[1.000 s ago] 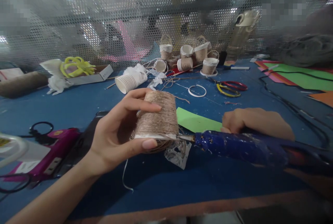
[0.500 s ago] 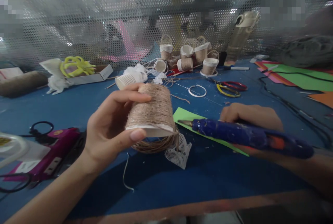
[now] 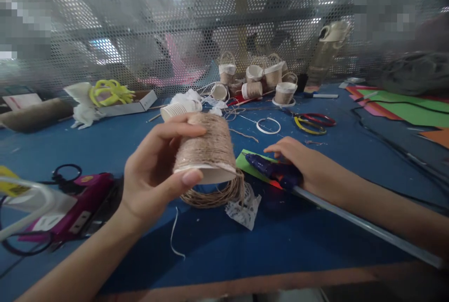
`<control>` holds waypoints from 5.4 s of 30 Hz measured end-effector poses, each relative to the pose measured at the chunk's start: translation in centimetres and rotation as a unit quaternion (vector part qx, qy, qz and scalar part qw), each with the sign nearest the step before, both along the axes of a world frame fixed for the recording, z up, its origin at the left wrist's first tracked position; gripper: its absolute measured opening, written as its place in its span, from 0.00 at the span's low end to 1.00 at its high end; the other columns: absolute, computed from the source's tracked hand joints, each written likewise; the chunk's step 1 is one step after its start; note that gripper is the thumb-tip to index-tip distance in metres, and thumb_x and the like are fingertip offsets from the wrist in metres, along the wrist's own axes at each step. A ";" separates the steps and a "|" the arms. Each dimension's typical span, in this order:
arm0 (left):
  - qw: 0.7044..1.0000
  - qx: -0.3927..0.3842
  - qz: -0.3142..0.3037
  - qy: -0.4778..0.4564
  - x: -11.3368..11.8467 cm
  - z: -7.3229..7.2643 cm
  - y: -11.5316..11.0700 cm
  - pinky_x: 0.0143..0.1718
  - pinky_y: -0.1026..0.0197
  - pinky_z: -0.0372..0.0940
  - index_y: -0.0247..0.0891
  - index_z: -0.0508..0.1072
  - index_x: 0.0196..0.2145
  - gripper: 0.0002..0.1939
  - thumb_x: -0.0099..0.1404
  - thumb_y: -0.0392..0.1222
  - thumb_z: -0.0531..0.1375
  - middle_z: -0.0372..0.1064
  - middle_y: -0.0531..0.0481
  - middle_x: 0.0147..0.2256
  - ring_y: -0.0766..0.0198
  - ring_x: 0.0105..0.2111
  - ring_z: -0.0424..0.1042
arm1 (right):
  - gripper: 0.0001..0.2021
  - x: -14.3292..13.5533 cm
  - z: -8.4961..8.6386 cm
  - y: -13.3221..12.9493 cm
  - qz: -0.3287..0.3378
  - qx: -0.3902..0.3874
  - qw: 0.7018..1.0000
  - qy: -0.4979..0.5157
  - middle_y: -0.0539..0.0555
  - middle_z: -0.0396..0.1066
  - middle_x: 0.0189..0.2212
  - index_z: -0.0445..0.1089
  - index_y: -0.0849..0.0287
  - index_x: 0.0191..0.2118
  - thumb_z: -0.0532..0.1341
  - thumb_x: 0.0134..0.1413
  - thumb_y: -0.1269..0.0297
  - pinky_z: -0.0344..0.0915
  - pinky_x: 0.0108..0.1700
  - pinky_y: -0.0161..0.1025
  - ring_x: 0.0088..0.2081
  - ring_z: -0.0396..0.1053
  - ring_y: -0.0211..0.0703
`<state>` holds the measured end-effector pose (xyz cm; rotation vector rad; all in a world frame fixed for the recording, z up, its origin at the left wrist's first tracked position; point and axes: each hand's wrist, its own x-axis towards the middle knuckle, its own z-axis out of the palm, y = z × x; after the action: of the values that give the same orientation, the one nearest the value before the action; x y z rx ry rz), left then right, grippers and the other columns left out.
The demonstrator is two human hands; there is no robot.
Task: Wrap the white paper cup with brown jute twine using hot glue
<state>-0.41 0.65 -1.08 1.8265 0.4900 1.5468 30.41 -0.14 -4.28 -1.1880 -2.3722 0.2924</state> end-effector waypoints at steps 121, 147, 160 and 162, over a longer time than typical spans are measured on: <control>0.981 0.123 -0.068 0.135 2.4 -0.6 -2.4 0.58 0.43 0.73 0.39 0.71 0.54 0.23 0.62 0.43 0.69 0.59 0.39 0.55 0.46 0.57 0.69 | 0.16 -3.6 3.1 -3.9 0.179 -0.287 0.887 0.314 0.51 0.74 0.33 0.68 0.58 0.30 0.63 0.66 0.54 0.68 0.42 0.38 0.38 0.71 0.39; 0.966 0.098 0.010 0.239 1.3 -0.7 -1.9 0.63 0.41 0.64 0.45 0.66 0.52 0.23 0.64 0.44 0.70 0.60 0.41 0.58 0.45 0.63 0.62 | 0.13 -3.5 3.1 -3.9 0.102 -0.276 0.909 0.295 0.52 0.74 0.36 0.68 0.58 0.30 0.64 0.65 0.59 0.66 0.40 0.37 0.37 0.70 0.39; 0.940 0.101 0.032 0.326 1.2 -0.1 -2.3 0.61 0.48 0.66 0.48 0.67 0.59 0.23 0.67 0.39 0.63 0.56 0.44 0.59 0.50 0.60 0.62 | 0.11 -3.3 3.1 -3.7 0.075 -0.259 0.919 0.287 0.50 0.75 0.33 0.71 0.55 0.30 0.64 0.64 0.60 0.67 0.40 0.37 0.42 0.73 0.43; 0.943 0.090 0.028 0.320 1.2 -0.2 -2.3 0.59 0.51 0.69 0.47 0.67 0.59 0.23 0.68 0.42 0.64 0.56 0.44 0.59 0.50 0.60 0.62 | 0.10 -3.4 3.1 -3.6 0.077 -0.246 0.924 0.281 0.49 0.74 0.32 0.71 0.55 0.30 0.64 0.64 0.61 0.67 0.41 0.37 0.43 0.73 0.43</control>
<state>0.83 -1.63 -1.25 2.4788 0.7135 1.0231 27.03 -3.78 -1.16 -0.9387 -1.9221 1.1706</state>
